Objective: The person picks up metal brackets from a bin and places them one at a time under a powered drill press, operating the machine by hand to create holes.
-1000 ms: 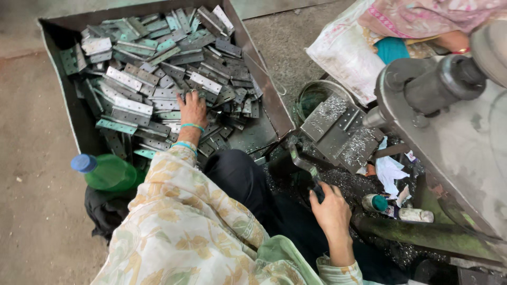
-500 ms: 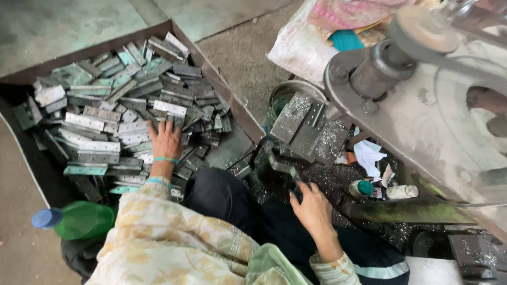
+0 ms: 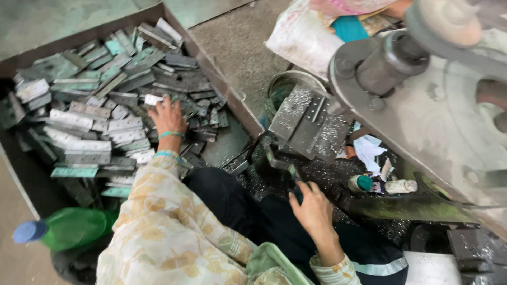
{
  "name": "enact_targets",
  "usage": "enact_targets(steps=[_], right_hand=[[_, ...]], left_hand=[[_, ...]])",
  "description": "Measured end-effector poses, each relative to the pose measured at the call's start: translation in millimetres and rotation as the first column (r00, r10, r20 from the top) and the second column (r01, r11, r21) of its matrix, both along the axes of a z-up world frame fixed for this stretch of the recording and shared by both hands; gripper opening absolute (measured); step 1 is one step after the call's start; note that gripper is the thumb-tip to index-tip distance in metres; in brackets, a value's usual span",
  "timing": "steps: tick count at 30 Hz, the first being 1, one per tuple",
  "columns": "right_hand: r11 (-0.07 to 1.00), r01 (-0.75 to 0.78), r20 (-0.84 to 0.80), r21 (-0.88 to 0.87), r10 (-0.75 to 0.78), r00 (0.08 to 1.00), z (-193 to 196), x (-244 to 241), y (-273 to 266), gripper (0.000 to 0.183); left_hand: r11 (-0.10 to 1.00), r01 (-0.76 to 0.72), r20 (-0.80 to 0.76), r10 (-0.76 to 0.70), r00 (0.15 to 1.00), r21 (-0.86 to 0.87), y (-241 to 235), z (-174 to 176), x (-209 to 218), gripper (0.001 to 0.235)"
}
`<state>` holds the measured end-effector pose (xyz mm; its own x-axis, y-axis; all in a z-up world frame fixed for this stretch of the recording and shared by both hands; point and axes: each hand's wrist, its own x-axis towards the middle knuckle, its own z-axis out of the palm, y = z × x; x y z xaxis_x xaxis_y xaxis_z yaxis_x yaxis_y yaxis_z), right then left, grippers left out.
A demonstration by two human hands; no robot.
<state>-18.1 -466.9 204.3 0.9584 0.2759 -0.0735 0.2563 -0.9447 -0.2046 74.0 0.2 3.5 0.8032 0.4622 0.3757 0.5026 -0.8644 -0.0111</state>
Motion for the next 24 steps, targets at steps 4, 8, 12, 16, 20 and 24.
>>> enact_targets(steps=[4,8,12,16,20,24], right_hand=[[0.998,0.013,0.013,0.062,-0.014,1.000,-5.3,-0.5,-1.4,0.044],[0.997,0.009,0.010,0.082,-0.010,1.000,-8.5,0.0,-3.3,0.045],[0.993,0.011,-0.033,0.119,-0.007,0.999,-5.8,-1.2,-6.8,0.044],[0.991,-0.007,-0.038,0.136,0.012,0.999,-4.5,-2.6,-6.9,0.046],[0.989,-0.010,-0.039,0.150,0.016,0.999,-4.3,-1.8,-7.9,0.045],[0.989,-0.007,-0.052,0.149,0.015,0.999,-3.6,-2.7,-8.1,0.045]], left_hand=[[1.000,0.006,-0.027,-0.007,1.000,-0.027,4.8,-9.5,8.3,0.041],[0.997,0.067,-0.013,-0.067,0.998,0.036,2.7,-17.4,9.5,0.022],[0.994,0.108,-0.087,-0.105,0.991,0.031,-9.4,-11.4,9.7,0.022],[0.995,0.060,-0.162,-0.047,0.986,0.077,-17.5,-2.6,10.7,0.025],[0.993,0.035,-0.095,-0.024,0.995,0.110,-19.4,2.3,8.2,0.014],[0.997,0.011,-0.088,-0.004,0.996,0.077,-10.1,8.4,8.9,0.023]])
